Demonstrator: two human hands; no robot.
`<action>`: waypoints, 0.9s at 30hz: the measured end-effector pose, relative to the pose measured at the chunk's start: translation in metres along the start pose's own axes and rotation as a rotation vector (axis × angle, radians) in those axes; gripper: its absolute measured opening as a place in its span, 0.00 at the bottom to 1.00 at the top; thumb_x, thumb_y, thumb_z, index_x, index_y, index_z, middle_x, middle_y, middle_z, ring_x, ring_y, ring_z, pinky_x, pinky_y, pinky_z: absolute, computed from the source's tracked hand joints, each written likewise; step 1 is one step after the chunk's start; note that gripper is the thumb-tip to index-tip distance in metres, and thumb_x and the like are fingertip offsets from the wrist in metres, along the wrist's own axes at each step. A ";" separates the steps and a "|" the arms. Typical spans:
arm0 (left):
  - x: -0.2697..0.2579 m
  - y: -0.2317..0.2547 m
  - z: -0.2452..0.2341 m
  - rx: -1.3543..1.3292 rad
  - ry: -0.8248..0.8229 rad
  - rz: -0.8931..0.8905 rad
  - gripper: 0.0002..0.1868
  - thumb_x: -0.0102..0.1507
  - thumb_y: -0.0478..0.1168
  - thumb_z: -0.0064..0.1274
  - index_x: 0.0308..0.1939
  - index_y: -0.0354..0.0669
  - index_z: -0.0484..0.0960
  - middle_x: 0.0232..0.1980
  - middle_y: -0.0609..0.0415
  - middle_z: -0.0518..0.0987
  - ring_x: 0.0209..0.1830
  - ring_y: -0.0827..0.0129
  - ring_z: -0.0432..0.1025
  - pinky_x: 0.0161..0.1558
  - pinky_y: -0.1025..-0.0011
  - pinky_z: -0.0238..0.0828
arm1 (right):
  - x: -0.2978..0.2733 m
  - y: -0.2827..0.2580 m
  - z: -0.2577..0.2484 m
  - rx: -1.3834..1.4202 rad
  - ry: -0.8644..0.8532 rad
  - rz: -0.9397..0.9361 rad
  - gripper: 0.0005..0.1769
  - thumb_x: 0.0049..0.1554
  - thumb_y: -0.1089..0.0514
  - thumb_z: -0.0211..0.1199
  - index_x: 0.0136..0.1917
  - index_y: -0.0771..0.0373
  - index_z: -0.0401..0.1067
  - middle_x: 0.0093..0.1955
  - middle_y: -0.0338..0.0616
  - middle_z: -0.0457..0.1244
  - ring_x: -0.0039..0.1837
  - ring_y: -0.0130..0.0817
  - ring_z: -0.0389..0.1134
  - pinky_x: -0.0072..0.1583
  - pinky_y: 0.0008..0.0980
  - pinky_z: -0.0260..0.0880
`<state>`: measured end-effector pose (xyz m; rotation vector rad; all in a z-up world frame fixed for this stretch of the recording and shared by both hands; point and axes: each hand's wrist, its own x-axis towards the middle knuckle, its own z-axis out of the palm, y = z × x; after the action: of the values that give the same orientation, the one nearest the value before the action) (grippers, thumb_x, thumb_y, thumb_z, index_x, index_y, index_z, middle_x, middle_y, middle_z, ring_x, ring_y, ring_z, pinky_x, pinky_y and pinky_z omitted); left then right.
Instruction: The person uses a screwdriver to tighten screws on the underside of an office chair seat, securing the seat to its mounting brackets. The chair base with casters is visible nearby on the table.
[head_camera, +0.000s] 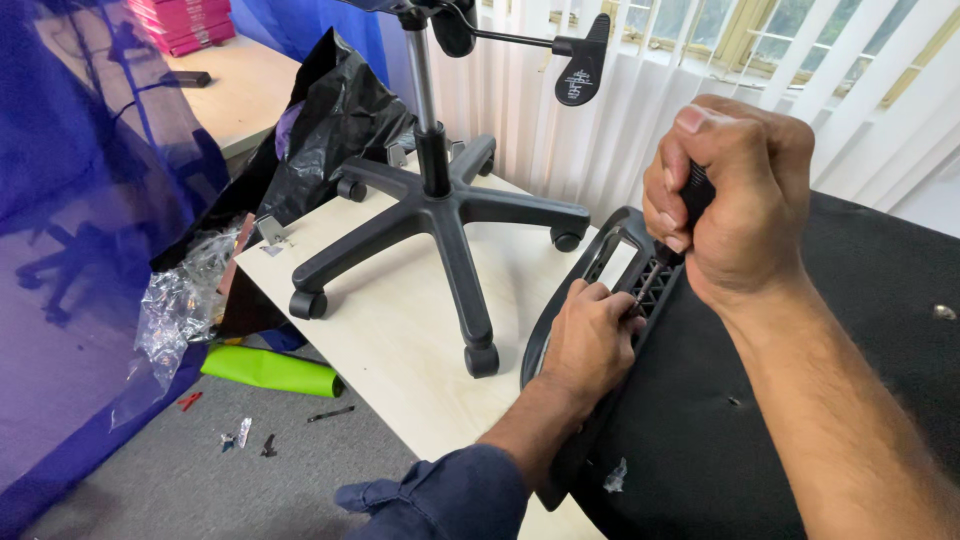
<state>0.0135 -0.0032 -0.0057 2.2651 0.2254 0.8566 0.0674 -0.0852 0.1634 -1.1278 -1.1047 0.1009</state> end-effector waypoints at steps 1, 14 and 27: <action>0.000 0.000 -0.001 -0.003 0.002 0.005 0.05 0.60 0.38 0.60 0.38 0.42 0.86 0.40 0.49 0.80 0.50 0.54 0.71 0.50 0.59 0.73 | 0.000 0.000 -0.001 0.013 -0.010 0.010 0.24 0.68 0.53 0.51 0.31 0.63 0.62 0.22 0.40 0.52 0.23 0.26 0.53 0.29 0.27 0.51; 0.006 -0.005 0.002 0.050 0.018 0.057 0.06 0.58 0.38 0.62 0.38 0.43 0.89 0.38 0.51 0.83 0.45 0.55 0.73 0.48 0.60 0.73 | 0.001 -0.001 -0.014 -0.017 0.122 -0.012 0.24 0.70 0.53 0.51 0.32 0.61 0.61 0.24 0.38 0.53 0.26 0.26 0.55 0.29 0.27 0.54; 0.004 -0.001 0.001 0.065 0.006 0.045 0.04 0.60 0.39 0.60 0.36 0.45 0.87 0.38 0.51 0.82 0.45 0.56 0.72 0.49 0.59 0.70 | -0.007 -0.002 0.002 -0.147 0.041 -0.185 0.24 0.72 0.61 0.48 0.32 0.64 0.61 0.26 0.40 0.56 0.25 0.23 0.58 0.29 0.26 0.58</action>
<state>0.0169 -0.0014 -0.0044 2.3364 0.2080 0.8915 0.0608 -0.0887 0.1605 -1.1469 -1.1889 -0.1495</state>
